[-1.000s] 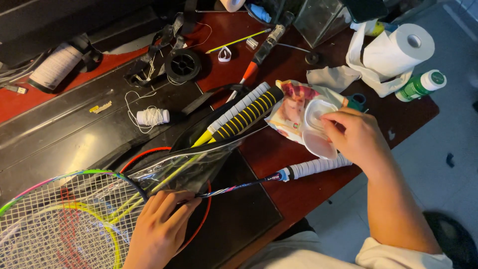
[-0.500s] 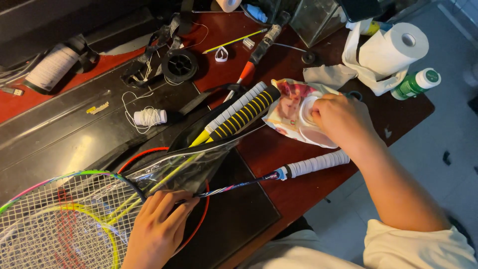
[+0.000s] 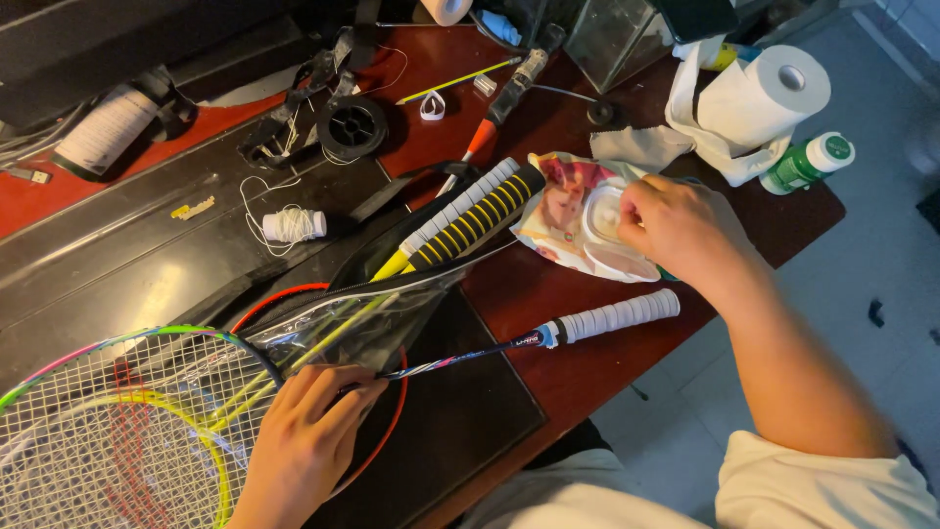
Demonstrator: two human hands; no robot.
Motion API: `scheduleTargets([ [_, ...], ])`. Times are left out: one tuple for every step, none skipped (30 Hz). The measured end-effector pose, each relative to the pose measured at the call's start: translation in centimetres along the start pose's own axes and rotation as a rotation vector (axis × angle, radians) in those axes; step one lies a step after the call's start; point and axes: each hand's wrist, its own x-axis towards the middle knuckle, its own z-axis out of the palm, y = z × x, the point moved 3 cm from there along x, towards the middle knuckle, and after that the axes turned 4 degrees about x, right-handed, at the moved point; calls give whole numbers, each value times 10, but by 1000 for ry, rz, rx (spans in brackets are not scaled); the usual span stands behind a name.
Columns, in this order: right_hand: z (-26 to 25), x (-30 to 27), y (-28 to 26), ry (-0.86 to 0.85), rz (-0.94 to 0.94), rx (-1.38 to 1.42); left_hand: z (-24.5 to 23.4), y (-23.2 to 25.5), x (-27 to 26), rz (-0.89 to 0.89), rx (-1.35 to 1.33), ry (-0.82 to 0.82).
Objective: The recorder is cleaning multiple badminton rackets, specifically focusing on the grips and frames, using wet wipes and a cleaning solution.
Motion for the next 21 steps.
scheduleTargets([
  [-7,3,-8,1,0,2,0,0,0,0,2,-1],
  [-13,5,-15,-4,13,-39,1,-1,0,-4,-1,-2],
  [-20,7,-22,-12,27,-80,1,-1,0,-7,-6,-5],
  [-22,7,-24,-12,30,-79,2,-1,0,-6,-6,-8],
  [-22,9,-25,-63,14,-89,3,-1,0,-11,3,-21],
  [-23,11,-27,-113,-1,-100,3,-2,-1,-16,12,-34],
  [-22,13,-26,-114,-2,-96,2,-2,0,-19,13,-36],
  [-19,14,-26,-170,-7,-128,2,-1,0,-24,6,-46],
  [-17,15,-25,-224,-10,-162,2,-1,1,-26,-3,-55],
  [-18,17,-27,-225,-10,-161,-2,1,5,-26,-3,-56],
  [-19,18,-28,-252,-13,-155,-4,3,9,1,21,-73],
  [-20,20,-29,-279,-16,-148,-7,5,13,28,46,-91],
  [-16,20,-27,-279,-17,-148,-9,9,20,27,46,-90],
  [-13,19,-26,-246,-98,-220,-12,15,27,81,48,-62],
  [-9,18,-26,-212,-178,-292,-14,20,33,136,50,-33],
  [-9,17,-29,-211,-178,-291,-12,25,41,136,51,-33],
  [-10,15,-33,-170,-212,-351,-9,30,49,163,35,-49],
  [-12,13,-37,-129,-246,-410,-7,36,57,189,19,-64],
  [-13,12,-36,-128,-246,-412,-3,43,65,190,20,-62],
  [-14,12,-36,-93,-236,-346,1,51,74,244,37,-80],
  [-16,11,-36,-60,-225,-278,6,60,82,299,54,-100],
])
